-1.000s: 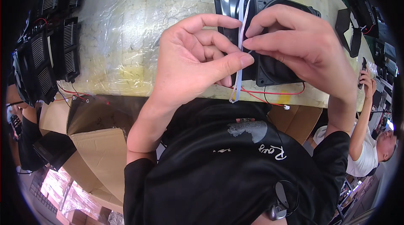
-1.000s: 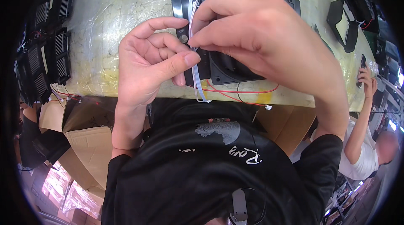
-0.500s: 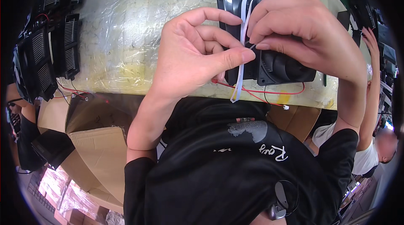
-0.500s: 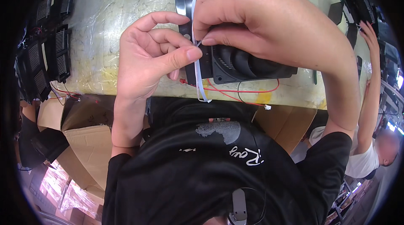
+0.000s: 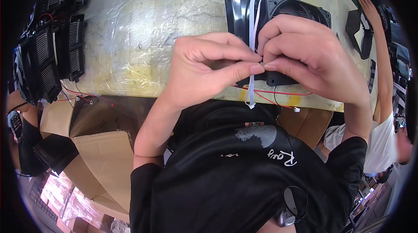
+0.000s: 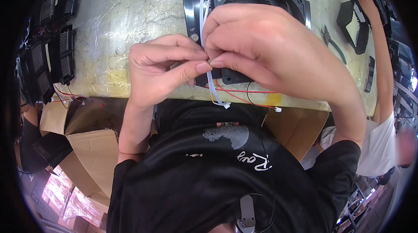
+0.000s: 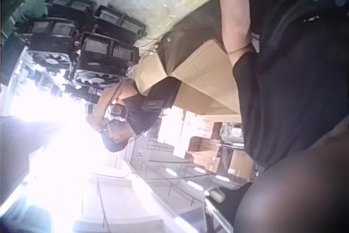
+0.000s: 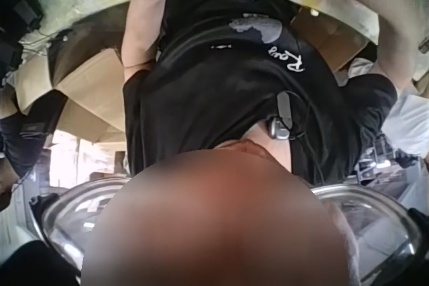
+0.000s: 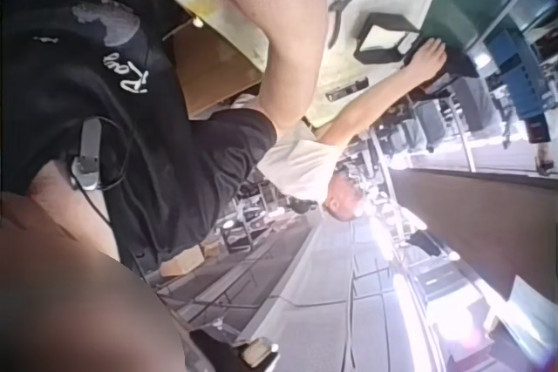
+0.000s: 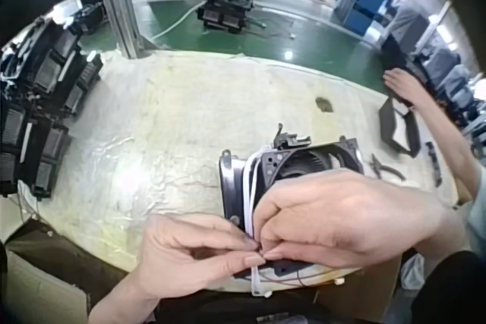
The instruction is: Assembling electronic cooling fans into plastic housings, routing wiring through slots, and trimming excess with pliers.
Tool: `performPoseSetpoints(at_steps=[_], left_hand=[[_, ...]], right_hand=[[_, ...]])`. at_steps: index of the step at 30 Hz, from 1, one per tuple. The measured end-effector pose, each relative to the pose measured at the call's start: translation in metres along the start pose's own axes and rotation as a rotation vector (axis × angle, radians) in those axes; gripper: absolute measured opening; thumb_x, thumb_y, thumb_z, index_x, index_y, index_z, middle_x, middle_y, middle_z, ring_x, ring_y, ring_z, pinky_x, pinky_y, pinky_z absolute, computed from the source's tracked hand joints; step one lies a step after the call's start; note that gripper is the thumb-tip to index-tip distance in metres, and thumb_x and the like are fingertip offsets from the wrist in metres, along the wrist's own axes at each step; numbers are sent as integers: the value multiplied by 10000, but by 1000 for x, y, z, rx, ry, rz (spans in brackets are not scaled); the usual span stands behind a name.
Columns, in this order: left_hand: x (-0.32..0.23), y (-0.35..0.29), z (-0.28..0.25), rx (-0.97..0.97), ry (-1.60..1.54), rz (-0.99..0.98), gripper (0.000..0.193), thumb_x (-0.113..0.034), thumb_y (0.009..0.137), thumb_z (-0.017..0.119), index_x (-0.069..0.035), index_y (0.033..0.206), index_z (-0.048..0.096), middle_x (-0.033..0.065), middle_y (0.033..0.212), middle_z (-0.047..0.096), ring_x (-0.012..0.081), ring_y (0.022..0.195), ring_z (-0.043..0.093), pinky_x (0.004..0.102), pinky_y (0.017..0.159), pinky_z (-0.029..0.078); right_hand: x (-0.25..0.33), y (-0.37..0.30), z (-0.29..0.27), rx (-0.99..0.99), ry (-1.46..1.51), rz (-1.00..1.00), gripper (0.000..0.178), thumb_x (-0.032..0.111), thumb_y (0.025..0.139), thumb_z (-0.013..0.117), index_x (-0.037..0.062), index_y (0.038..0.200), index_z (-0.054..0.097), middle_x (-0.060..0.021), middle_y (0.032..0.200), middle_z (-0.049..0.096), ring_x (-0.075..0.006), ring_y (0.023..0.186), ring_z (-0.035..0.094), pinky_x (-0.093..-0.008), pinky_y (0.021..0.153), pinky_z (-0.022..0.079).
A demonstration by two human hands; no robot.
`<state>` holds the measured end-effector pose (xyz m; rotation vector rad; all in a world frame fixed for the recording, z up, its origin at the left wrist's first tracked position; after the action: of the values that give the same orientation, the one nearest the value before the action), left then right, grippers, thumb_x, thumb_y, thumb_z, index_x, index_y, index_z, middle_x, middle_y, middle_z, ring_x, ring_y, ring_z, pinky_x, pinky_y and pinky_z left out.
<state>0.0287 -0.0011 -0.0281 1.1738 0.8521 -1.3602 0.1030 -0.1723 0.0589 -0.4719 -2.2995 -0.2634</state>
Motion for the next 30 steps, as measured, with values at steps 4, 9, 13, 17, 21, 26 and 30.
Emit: performPoseSetpoints(at_steps=[4, 9, 13, 17, 21, 26, 30], left_hand=[[3, -4, 1, 6, 126, 185, 161, 72, 730, 753, -1, 874, 756, 65, 812, 690, 71, 668, 612, 187, 562, 461], [-2, -1, 5, -42, 296, 263, 168, 88, 669, 735, 1, 813, 735, 67, 894, 627, 45, 598, 560, 189, 522, 429], [5, 7, 4, -121, 409, 397, 176, 96, 648, 732, 7, 799, 719, 92, 965, 566, 48, 570, 535, 193, 513, 416], [9, 7, 0, -141, 429, 404, 184, 99, 672, 723, 11, 833, 719, 121, 983, 586, 115, 713, 599, 211, 591, 467], [6, 8, 3, -203, 502, 389, 205, 111, 715, 696, 11, 892, 719, 138, 1006, 600, 161, 853, 618, 227, 661, 505], [-3, -1, 9, -101, 613, 401, 288, 108, 735, 719, 1, 1003, 728, 120, 1069, 538, 87, 629, 572, 200, 569, 452], [-2, -4, 9, -101, 694, 482, 250, 112, 744, 730, -10, 963, 731, 136, 1062, 549, 91, 593, 558, 199, 564, 444]], right_hand=[[3, -4, 4, 16, -36, -36, 120, 4, 751, 684, 1, 841, 605, -95, 898, 584, -268, 793, 578, -353, 682, 462], [0, -9, 12, -65, -28, -46, 115, 12, 752, 679, 34, 806, 581, -81, 917, 595, -266, 825, 573, -355, 750, 437], [-3, -16, 10, -55, 171, -107, 101, 74, 784, 671, 89, 787, 571, -52, 912, 617, -226, 847, 576, -362, 862, 372], [-2, -20, 16, -37, 516, -204, 85, 131, 860, 652, 90, 828, 585, -42, 921, 606, -242, 900, 573, -396, 960, 343], [18, -54, -5, -319, -123, -204, 111, 71, 818, 677, 78, 909, 613, -57, 986, 603, -258, 1001, 580, -466, 977, 383], [-48, -179, -7, -890, -485, 579, 503, 137, 792, 711, 12, 1253, 555, -160, 1201, 576, -310, 1200, 525, -460, 1062, 332], [-77, -207, 26, -690, -677, 799, 581, 210, 863, 659, 33, 1380, 462, -172, 1314, 509, -322, 1276, 452, -458, 1125, 228]])
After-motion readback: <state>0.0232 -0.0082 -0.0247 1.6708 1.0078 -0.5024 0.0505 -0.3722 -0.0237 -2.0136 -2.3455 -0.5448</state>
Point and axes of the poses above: each hand's wrist, its own y-axis towards the middle knuckle, its own z-axis out of the palm, x = y × z, the point moved 2 cm from there along y, towards the middle knuckle
